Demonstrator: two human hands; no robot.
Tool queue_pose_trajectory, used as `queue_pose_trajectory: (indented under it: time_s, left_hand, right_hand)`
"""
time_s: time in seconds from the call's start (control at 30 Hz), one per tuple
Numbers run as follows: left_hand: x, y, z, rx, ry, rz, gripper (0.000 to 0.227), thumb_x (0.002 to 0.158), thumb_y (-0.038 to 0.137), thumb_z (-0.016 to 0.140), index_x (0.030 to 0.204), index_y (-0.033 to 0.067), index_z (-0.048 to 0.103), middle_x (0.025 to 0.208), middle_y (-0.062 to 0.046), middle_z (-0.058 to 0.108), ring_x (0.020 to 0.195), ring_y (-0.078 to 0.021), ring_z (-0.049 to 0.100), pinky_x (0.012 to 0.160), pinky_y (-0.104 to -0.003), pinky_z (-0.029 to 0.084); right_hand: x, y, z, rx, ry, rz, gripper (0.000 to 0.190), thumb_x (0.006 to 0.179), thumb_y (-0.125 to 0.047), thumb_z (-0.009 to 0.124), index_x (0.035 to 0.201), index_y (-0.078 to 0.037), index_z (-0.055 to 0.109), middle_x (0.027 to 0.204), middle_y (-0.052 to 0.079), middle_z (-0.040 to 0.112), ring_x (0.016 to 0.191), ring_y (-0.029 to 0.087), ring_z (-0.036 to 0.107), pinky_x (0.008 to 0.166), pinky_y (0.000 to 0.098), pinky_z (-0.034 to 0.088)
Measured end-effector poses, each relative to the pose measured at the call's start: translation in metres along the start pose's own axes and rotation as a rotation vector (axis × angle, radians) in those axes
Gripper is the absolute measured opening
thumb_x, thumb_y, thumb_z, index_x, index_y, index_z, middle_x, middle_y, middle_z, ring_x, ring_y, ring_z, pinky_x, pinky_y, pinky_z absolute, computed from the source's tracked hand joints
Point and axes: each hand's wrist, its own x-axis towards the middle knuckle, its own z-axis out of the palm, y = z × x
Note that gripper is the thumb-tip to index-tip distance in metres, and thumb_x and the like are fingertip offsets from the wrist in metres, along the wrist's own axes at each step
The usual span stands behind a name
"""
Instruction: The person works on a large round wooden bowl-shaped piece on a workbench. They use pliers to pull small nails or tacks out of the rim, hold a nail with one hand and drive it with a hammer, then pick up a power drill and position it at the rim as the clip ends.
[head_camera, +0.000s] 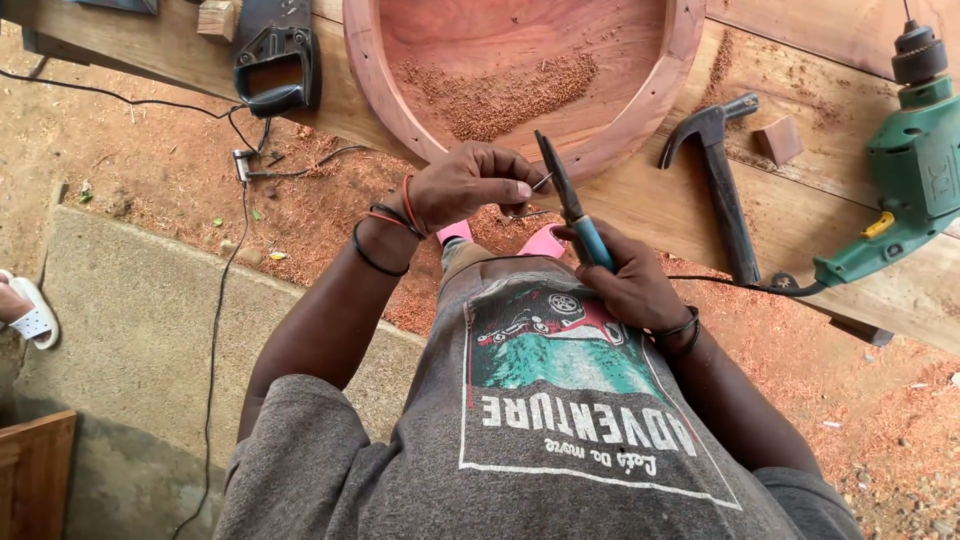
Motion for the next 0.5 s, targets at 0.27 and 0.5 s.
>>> queue_pose_trajectory:
  time_s: [0.27, 0.5]
  left_hand:
    - [-0.008, 0.002, 0.002, 0.078, -0.021, 0.005, 0.019, 0.099, 0.006, 0.067, 0.115, -0.0022, 0.071, 0.092, -0.004, 0.073, 0.081, -0.0096, 0.067, 0.074, -0.026, 0.054]
    - [-0.011, 0.001, 0.004, 0.158, -0.034, 0.017, 0.017, 0.098, 0.009, 0.068, 0.111, -0.0008, 0.071, 0.090, -0.002, 0.072, 0.080, -0.0079, 0.065, 0.073, -0.025, 0.053]
  right_hand:
    - [0.002, -0.012, 0.008, -0.055, -0.039, -0.345, 0.049, 0.086, 0.002, 0.058, 0.135, 0.000, 0.062, 0.147, 0.010, 0.056, 0.132, 0.018, 0.055, 0.111, 0.0319, 0.041]
    - [0.000, -0.023, 0.013, -0.112, -0.014, -0.389, 0.046, 0.084, 0.003, 0.056, 0.129, 0.000, 0.064, 0.138, 0.010, 0.059, 0.128, 0.019, 0.058, 0.109, 0.0323, 0.044]
